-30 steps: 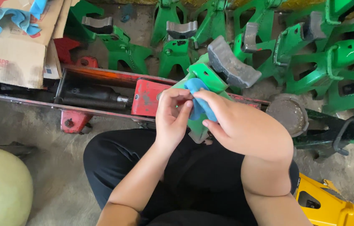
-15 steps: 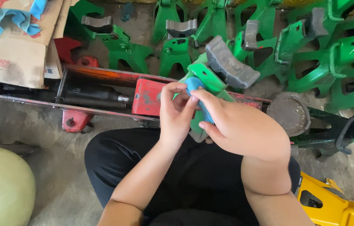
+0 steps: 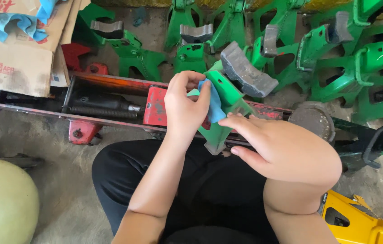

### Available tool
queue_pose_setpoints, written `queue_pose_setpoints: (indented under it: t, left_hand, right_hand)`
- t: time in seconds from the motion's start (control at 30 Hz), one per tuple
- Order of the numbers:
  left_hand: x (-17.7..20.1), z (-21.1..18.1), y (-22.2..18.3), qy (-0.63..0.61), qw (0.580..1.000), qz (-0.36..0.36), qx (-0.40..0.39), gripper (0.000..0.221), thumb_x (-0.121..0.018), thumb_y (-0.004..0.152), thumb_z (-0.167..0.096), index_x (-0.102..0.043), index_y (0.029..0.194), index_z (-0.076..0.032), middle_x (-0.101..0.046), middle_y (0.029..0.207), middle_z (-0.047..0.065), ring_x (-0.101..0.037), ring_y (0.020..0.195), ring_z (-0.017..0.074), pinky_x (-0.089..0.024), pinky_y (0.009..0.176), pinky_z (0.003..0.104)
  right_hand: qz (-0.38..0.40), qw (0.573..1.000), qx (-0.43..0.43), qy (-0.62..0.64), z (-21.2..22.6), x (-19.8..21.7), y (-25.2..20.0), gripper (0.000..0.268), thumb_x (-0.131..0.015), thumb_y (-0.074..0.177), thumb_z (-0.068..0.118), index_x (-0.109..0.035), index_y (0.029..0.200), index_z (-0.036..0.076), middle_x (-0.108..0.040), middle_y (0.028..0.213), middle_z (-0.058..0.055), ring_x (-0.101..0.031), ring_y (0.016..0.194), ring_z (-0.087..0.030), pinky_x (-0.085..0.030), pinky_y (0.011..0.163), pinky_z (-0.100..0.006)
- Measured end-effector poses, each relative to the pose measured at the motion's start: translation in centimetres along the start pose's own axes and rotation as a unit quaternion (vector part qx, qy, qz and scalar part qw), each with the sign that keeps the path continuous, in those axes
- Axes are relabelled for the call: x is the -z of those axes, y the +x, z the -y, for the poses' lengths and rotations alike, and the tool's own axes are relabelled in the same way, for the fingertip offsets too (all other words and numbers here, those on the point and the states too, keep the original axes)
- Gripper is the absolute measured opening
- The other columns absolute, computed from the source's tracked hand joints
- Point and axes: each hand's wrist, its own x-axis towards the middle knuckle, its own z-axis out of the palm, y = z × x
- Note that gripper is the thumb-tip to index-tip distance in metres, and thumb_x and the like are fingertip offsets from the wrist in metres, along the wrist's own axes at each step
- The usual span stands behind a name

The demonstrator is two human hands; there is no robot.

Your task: Cleaning and wiping down yellow and green jack stands using a blue cloth.

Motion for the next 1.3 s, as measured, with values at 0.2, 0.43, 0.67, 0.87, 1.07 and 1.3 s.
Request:
queue_pose_setpoints:
  t: [0.2,0.43,0.67,0.87,1.07,1.3]
  left_hand:
    - [-1.2,0.3,-1.4,0.041,0.998,-0.031,-0.029,0.014,-0.074,0.094,-0.004,-0.060,0.098,-0.002,-0.060,0.102,0.008,-0.068,0.089,0.0150,-0.060,0.060,0.024]
    - [-2.6,0.4,-3.8,0.039,0.996,-0.070,-0.050,0.031,-0.071,0.092,0.003,-0.054,0.118,0.002,-0.050,0.105,0.009,-0.055,0.085,0.0164,-0.049,0.074,0.029]
    - [-4.6,2.9,-7.1,-0.311,0.943,-0.064,0.098,0.036,-0.062,0.101,0.001,-0.039,0.128,0.000,-0.059,0.121,0.008,-0.061,0.106,0.0101,-0.053,0.094,0.026]
    - [-5.8,2.0,-9.8,-0.431,0.877,-0.065,0.201,0.023,-0.060,0.105,-0.005,-0.042,0.120,-0.003,-0.061,0.110,0.009,-0.060,0.095,0.0118,-0.053,0.081,0.029]
    - [-6.8,2.1,-11.1,-0.470,0.854,-0.061,0.214,0.020,-0.057,0.107,-0.008,-0.040,0.118,-0.006,-0.061,0.109,0.010,-0.061,0.091,0.0139,-0.053,0.077,0.031]
    - [-7.9,-0.6,-12.0,-0.504,0.824,-0.051,0.254,0.019,-0.050,0.106,-0.009,-0.040,0.122,-0.008,-0.057,0.119,0.005,-0.061,0.103,0.0107,-0.055,0.095,0.034]
  right_hand:
    - [-0.010,1.000,0.018,0.022,-3.6,0.8,-1.7,0.046,-0.070,0.088,0.022,-0.057,0.130,0.008,-0.076,0.107,-0.016,-0.074,0.092,-0.033,-0.058,0.073,-0.038]
    - [-0.184,0.976,-0.092,0.071,-5.8,1.0,-0.6,0.066,-0.085,0.080,0.021,-0.051,0.132,0.001,-0.073,0.113,-0.015,-0.075,0.098,-0.023,-0.059,0.085,-0.035]
    - [-0.196,0.959,-0.122,0.162,-5.0,-0.1,2.0,0.063,-0.087,0.082,0.023,-0.059,0.135,0.003,-0.078,0.096,-0.010,-0.078,0.083,-0.018,-0.058,0.073,-0.029]
    - [-0.205,0.962,-0.116,0.140,-5.3,-0.3,2.0,0.059,-0.087,0.081,0.023,-0.062,0.132,0.005,-0.077,0.090,-0.011,-0.076,0.075,-0.019,-0.056,0.069,-0.031]
    - [-0.201,0.964,-0.131,0.114,-5.3,-0.1,2.2,0.059,-0.089,0.079,0.026,-0.065,0.129,0.005,-0.077,0.085,-0.012,-0.074,0.070,-0.023,-0.056,0.067,-0.032]
    - [-0.207,0.960,-0.150,0.114,-5.8,-0.3,2.1,0.065,-0.090,0.076,0.026,-0.062,0.130,0.003,-0.076,0.087,-0.013,-0.076,0.074,-0.022,-0.057,0.067,-0.032]
